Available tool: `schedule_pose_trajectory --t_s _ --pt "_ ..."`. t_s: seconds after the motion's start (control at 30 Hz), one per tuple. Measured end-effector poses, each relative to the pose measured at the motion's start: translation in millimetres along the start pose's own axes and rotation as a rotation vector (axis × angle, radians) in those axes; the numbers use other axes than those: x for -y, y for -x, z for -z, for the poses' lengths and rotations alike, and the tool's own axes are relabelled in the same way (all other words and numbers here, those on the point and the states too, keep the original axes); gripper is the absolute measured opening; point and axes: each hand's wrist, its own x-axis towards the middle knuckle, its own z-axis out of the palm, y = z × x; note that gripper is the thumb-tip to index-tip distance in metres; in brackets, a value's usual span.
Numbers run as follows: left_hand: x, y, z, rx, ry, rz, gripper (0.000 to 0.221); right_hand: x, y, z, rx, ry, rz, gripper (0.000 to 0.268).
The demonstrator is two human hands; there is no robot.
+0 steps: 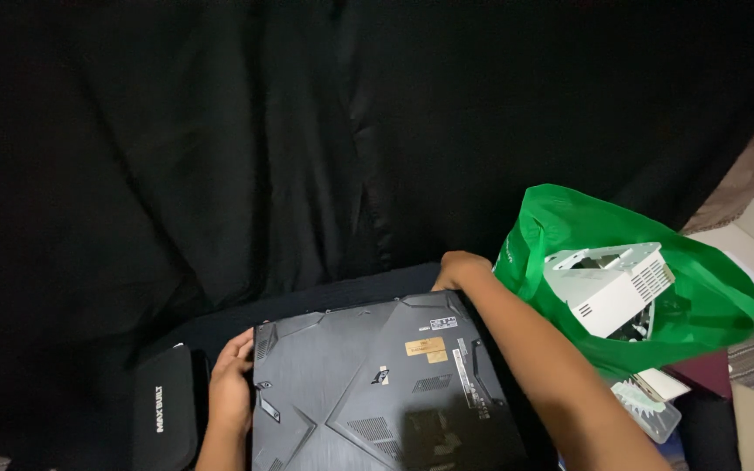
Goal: Disassembling a laptop by removing screws from the back panel and prying the cover off
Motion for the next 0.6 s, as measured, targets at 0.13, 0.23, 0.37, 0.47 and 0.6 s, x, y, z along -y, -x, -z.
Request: schedule_pose_trajectory --t_s 0.13,0.23,0.37,0.47,0.6 --pt "10 -7 5 -0.049 -0.075 -0.014 0.051 -5 -13 -7 -0.014 -0.031 0.016 0.092" --pt "19 -12 5 -0.052 -0.116 -0.011 0.036 -16 -22 -16 0.007 -0.199 0.045 0.088" --pt "38 -26 14 -0.006 -0.154 -0.064 0.042 -44 -48 -40 0.105 -0.831 0.104 0.041" --pt "84 -62 38 0.027 -0.171 -0.181 0.039 -64 -52 -67 0.054 -0.920 0.160 0.026" --pt "38 -28 16 -0.066 -0.361 -0.039 0.042 -83 -6 -90 -0.062 -1.039 0.150 0.014"
